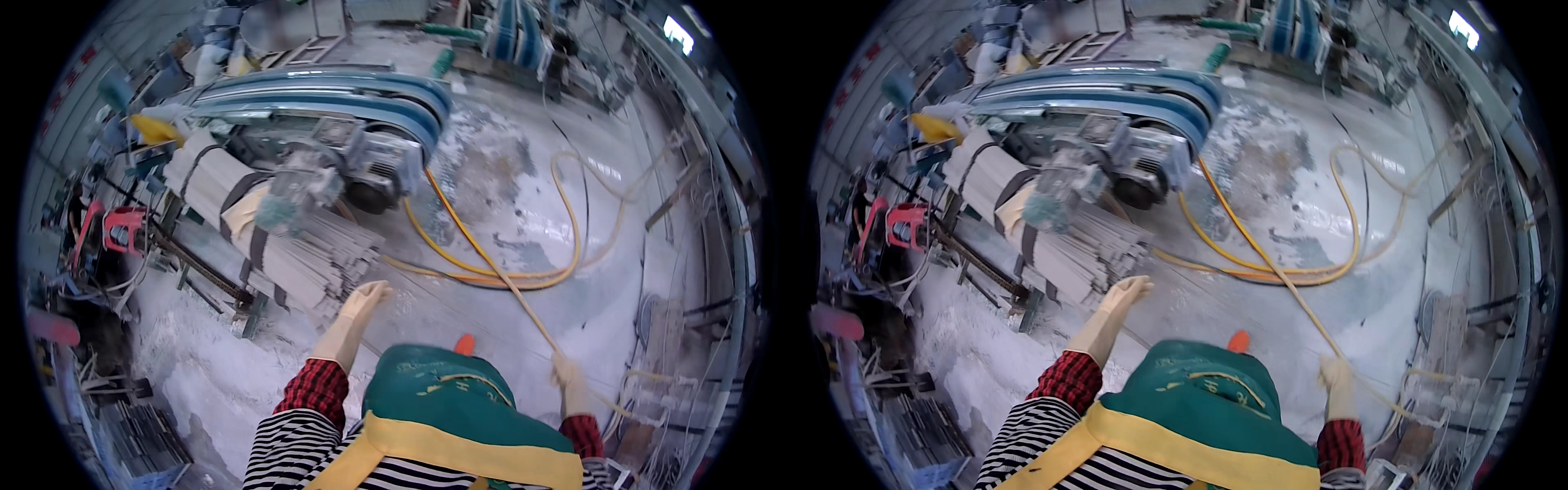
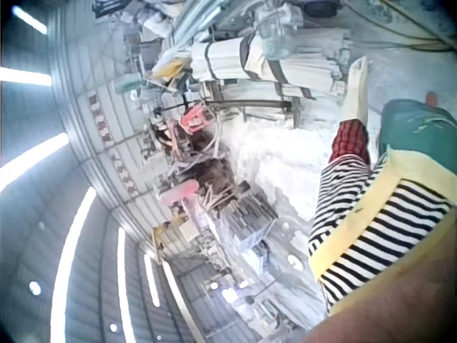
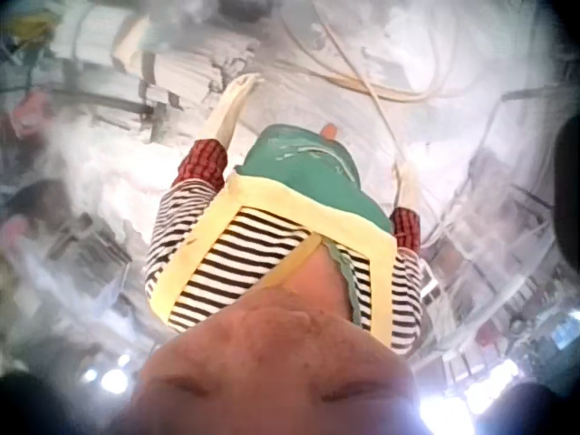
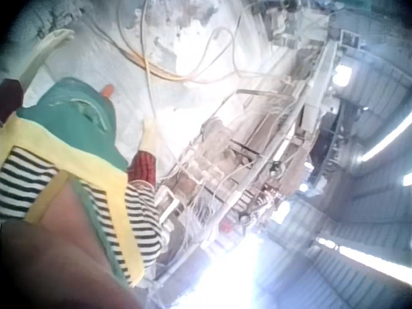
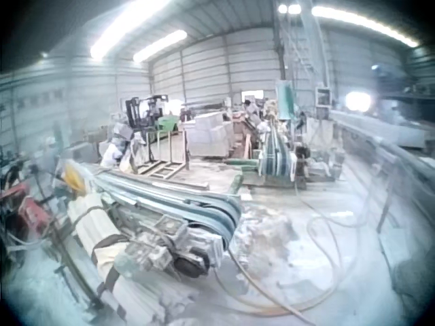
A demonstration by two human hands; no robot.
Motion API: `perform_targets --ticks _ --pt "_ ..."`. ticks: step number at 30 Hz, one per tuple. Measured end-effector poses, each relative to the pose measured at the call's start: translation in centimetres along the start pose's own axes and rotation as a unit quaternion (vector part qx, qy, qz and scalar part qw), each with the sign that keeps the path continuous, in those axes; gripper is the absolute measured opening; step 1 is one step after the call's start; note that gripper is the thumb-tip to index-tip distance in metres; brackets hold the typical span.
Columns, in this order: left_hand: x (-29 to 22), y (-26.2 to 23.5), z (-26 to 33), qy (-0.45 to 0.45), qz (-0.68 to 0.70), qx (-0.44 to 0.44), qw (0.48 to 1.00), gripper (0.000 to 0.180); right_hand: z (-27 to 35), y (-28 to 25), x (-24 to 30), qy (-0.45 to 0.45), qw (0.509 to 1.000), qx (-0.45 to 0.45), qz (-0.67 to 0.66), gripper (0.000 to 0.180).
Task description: The person walks through a factory floor and uses a long metal rod to clean dust and debris from various parts of a large machine. They repeatedly insert the rod into crevices and wipe surfaces, moving between different sections of the equipment.
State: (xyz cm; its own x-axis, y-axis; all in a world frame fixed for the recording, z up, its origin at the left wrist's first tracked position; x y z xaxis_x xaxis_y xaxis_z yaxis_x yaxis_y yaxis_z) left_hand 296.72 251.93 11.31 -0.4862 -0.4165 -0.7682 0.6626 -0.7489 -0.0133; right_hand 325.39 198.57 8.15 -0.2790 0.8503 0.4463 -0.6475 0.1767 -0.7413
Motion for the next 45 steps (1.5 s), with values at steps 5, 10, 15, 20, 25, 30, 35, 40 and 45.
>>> perform_targets --ticks 5,10,15,20,25,30,35,40,45 --pt "-2.5 3.8 -0.1 0.007 -0.146 -0.031 0.989 0.045 -7.6 -9.8 3.8 0.013 0.984 -0.007 -0.176 0.059" --pt "-9.8 7.2 -2.8 0.038 -0.213 -0.035 0.976 0.044 -12.1 -6.7 1.3 -0.034 0.989 0.005 -0.146 0.052" --pt "-18.4 13.3 -13.7 0.100 -0.281 0.002 0.954 0.044 -10.4 2.4 -8.3 0.022 0.990 0.133 -0.042 0.058" --pt "-23.8 18.0 -26.9 0.208 -0.218 -0.038 0.953 0.044 -14.1 5.6 -13.3 0.140 0.958 0.155 -0.195 0.057" --pt "-34.4 24.9 -35.8 0.335 -0.244 -0.086 0.906 0.041 -26.2 -4.5 -8.1 0.138 0.914 -0.002 -0.381 0.060" --pt "-42.0 28.0 -44.4 0.368 -0.211 -0.085 0.902 0.034 -43.2 -16.9 0.1 0.047 0.970 0.020 -0.238 0.050" --pt "-52.4 25.7 -46.8 0.503 -0.335 -0.180 0.776 0.033 -54.5 -27.7 14.6 -0.032 0.967 -0.025 -0.251 0.053" --pt "-59.7 22.1 -48.5 0.391 -0.460 -0.324 0.729 0.039 -60.8 -32.1 18.5 -0.071 0.976 0.062 -0.198 0.055" --pt "-57.4 20.2 -52.0 0.359 -0.485 -0.435 0.669 0.039 -71.3 -39.6 15.7 -0.058 0.982 -0.005 -0.180 0.054"
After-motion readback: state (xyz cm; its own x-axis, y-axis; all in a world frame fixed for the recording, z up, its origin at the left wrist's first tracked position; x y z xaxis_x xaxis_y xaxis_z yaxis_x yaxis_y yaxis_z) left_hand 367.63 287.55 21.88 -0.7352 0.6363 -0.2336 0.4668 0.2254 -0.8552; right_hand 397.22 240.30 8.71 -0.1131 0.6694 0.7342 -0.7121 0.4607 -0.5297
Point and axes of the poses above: each hand's wrist, its own z-axis away from the middle knuckle, its own y-axis out of the palm, x = y × z, the point moved 3 cm from there along -z, towards the middle knuckle, and after that the axes turned 12 degrees about -y, right-handed, at the moved point
